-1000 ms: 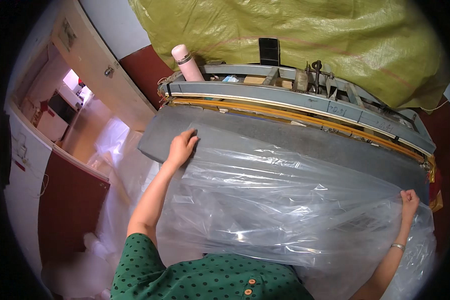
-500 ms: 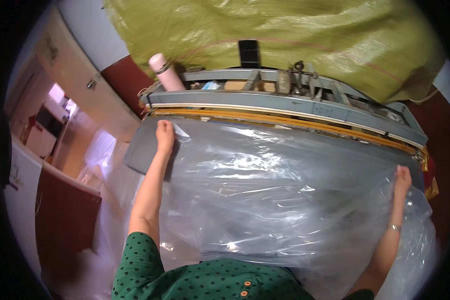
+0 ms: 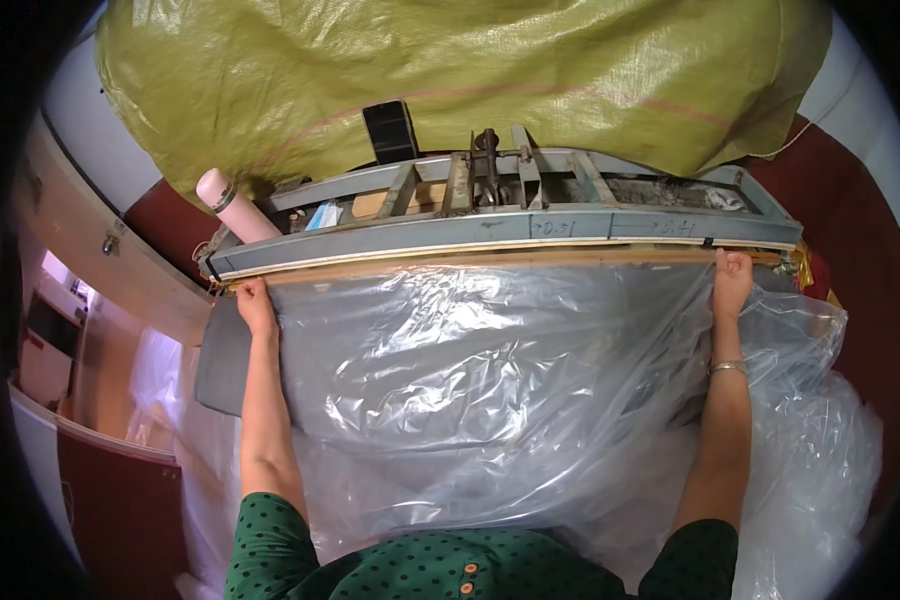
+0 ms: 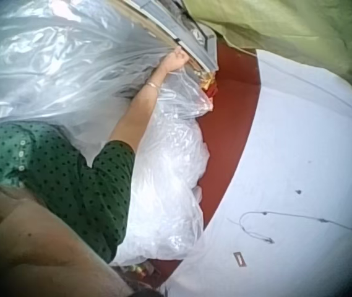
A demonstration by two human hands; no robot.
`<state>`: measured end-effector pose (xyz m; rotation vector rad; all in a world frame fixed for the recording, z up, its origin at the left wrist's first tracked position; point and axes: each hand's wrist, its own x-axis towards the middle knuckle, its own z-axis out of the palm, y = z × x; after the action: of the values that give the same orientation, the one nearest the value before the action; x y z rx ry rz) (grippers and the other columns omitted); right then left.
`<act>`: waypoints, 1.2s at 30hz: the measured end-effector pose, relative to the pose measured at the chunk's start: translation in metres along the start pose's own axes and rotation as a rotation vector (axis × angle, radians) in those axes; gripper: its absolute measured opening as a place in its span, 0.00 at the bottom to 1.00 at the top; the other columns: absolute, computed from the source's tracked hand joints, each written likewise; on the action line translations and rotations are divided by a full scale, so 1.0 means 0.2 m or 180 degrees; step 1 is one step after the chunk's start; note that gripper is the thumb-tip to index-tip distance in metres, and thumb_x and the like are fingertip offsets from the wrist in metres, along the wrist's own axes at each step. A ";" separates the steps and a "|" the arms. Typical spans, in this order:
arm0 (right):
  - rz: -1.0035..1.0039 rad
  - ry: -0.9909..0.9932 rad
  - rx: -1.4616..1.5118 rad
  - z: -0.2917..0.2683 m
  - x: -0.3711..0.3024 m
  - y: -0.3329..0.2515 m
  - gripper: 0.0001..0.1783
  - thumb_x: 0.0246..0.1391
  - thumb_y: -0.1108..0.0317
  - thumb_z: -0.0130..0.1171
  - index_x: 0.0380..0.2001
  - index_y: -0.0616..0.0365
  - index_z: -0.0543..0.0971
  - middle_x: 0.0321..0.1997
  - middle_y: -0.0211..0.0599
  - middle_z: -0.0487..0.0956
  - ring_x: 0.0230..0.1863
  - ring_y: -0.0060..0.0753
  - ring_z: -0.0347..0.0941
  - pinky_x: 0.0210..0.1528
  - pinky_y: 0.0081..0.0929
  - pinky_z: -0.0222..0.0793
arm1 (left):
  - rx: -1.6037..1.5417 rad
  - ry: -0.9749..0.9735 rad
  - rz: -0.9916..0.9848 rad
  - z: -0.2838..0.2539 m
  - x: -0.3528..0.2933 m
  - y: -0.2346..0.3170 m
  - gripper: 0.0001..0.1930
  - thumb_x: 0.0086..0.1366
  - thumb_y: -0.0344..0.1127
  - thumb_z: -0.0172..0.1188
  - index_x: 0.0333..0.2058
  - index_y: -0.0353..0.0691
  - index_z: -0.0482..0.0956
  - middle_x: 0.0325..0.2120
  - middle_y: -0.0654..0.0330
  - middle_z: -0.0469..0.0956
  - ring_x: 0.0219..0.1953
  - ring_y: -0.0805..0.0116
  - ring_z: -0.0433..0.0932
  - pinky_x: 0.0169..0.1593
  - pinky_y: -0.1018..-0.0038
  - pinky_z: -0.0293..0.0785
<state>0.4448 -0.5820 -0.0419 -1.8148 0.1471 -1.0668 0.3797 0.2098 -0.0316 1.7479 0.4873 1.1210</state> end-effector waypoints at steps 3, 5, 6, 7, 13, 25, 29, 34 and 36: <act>-0.0171 0.0232 -0.0614 -0.04 0.01 0.00 0.06 0.53 0.71 0.52 0.32 0.60 0.68 0.22 0.22 0.67 0.23 0.14 0.60 0.28 0.13 0.58 | 0.0265 0.0405 0.0017 -0.01 -0.01 0.02 0.05 0.57 0.29 0.52 0.26 0.38 0.64 0.21 0.66 0.65 0.22 0.77 0.62 0.27 0.80 0.63; 0.0050 0.0306 -0.0441 -0.05 -0.01 -0.02 0.05 0.53 0.72 0.50 0.33 0.59 0.68 0.22 0.23 0.68 0.24 0.14 0.61 0.28 0.13 0.59 | 0.0435 0.0509 -0.0104 -0.01 -0.02 0.02 0.05 0.58 0.30 0.50 0.28 0.37 0.65 0.22 0.64 0.66 0.23 0.76 0.63 0.28 0.78 0.64; 0.0149 0.0358 -0.0345 -0.05 -0.01 -0.05 0.06 0.53 0.73 0.50 0.34 0.59 0.67 0.22 0.24 0.68 0.24 0.14 0.61 0.28 0.13 0.59 | 0.0503 0.0567 -0.0154 -0.01 -0.02 0.03 0.05 0.58 0.31 0.49 0.28 0.36 0.65 0.23 0.63 0.67 0.24 0.76 0.64 0.29 0.78 0.64; 0.0309 0.0358 -0.0137 -0.05 -0.01 -0.05 0.06 0.53 0.72 0.50 0.35 0.59 0.67 0.23 0.24 0.68 0.24 0.15 0.62 0.28 0.14 0.59 | 0.0571 0.0623 -0.0205 -0.01 -0.02 0.04 0.05 0.58 0.31 0.49 0.29 0.36 0.65 0.23 0.62 0.67 0.24 0.75 0.65 0.29 0.77 0.65; 0.0427 0.0018 0.0066 -0.09 -0.03 -0.13 0.12 0.53 0.69 0.53 0.40 0.60 0.68 0.33 0.32 0.72 0.33 0.19 0.67 0.34 0.19 0.64 | 0.0054 -0.0107 -0.0425 -0.11 0.01 -0.07 0.05 0.59 0.32 0.49 0.31 0.37 0.66 0.23 0.65 0.66 0.25 0.78 0.65 0.30 0.79 0.63; -0.1199 0.1482 -0.3517 -1.23 -0.02 -0.32 0.30 0.51 0.51 0.55 0.47 0.66 0.69 0.47 0.45 0.72 0.47 0.45 0.69 0.50 0.36 0.63 | 0.1058 0.0100 0.0449 -1.25 -0.46 0.32 0.02 0.57 0.26 0.50 0.30 0.36 0.68 0.26 0.65 0.68 0.31 0.75 0.67 0.36 0.80 0.64; 0.0522 0.1041 -0.2125 -1.62 0.09 0.19 0.43 0.44 0.40 0.57 0.49 0.72 0.67 0.48 0.52 0.71 0.49 0.46 0.68 0.54 0.32 0.59 | 0.1582 -0.0027 0.1181 -1.07 -0.92 0.77 0.04 0.57 0.27 0.51 0.31 0.36 0.70 0.28 0.61 0.71 0.33 0.72 0.70 0.39 0.76 0.66; 0.0915 -0.0006 -0.0194 -1.00 0.00 0.03 0.26 0.53 0.59 0.55 0.51 0.64 0.67 0.41 0.39 0.75 0.42 0.25 0.71 0.43 0.21 0.67 | -0.0398 -0.4786 0.0482 -0.82 -1.60 1.22 0.22 0.57 0.43 0.57 0.47 0.37 0.70 0.50 0.53 0.69 0.55 0.56 0.65 0.59 0.62 0.54; 0.0606 -0.0090 0.0212 -0.76 0.01 -0.08 0.24 0.53 0.66 0.56 0.52 0.63 0.66 0.40 0.37 0.75 0.38 0.22 0.71 0.39 0.18 0.68 | 0.0033 -0.4727 0.0346 -0.75 -1.79 0.99 0.18 0.57 0.42 0.57 0.42 0.38 0.72 0.43 0.55 0.74 0.49 0.57 0.69 0.59 0.62 0.52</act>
<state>0.3307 -0.6789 -0.0092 -1.7183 0.2592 -0.9012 0.0427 -0.0661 -0.0092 2.0901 -0.5227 -0.3035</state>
